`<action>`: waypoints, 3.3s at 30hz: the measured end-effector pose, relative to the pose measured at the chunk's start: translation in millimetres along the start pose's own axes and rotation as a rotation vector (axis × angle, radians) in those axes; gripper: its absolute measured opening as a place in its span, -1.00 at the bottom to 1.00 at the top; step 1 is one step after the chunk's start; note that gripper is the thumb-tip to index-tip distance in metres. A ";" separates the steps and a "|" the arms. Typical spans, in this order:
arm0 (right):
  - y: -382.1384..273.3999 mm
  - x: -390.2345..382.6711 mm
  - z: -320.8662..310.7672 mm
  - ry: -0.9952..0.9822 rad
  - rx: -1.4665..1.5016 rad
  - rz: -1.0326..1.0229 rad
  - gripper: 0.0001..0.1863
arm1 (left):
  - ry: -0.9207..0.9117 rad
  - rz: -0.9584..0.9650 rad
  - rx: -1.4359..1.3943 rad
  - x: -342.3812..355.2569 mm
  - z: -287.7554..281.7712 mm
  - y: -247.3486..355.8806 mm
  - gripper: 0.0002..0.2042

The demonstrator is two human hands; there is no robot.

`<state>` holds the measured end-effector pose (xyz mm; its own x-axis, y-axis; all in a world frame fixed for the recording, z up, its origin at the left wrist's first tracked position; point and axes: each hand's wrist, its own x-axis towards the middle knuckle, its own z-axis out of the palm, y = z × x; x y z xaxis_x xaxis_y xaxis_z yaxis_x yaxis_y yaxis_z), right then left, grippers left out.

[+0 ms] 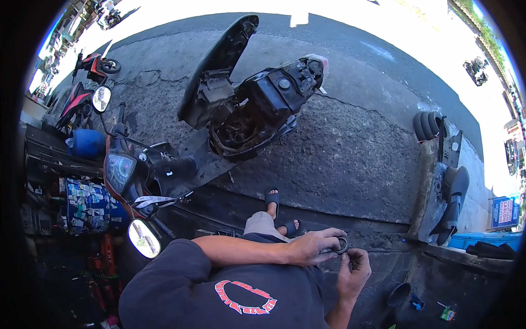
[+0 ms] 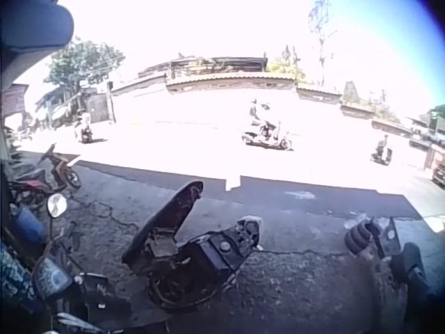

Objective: Repairing the engine and wiring of a motorcycle in a service bay.

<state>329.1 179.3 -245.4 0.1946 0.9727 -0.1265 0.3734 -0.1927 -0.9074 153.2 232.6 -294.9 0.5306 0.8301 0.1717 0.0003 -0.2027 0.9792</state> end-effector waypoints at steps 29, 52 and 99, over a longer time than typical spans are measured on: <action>-13.1 14.7 -5.6 -0.012 -0.017 0.105 -0.76 | -0.007 -0.003 0.127 22.9 -15.2 11.5 -0.76; 5.1 -42.1 -34.2 0.341 -0.062 0.159 -0.74 | -0.276 0.228 0.187 48.6 32.3 5.8 -0.79; -64.1 99.8 96.0 -0.755 -0.165 -0.656 -0.76 | 0.553 -0.288 0.008 -40.7 -100.6 5.3 -0.70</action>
<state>237.5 301.1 -238.3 -0.6967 0.7096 0.1051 0.3325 0.4493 -0.8292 46.3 250.0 -285.8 -0.0096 0.9977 -0.0671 0.0853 0.0677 0.9941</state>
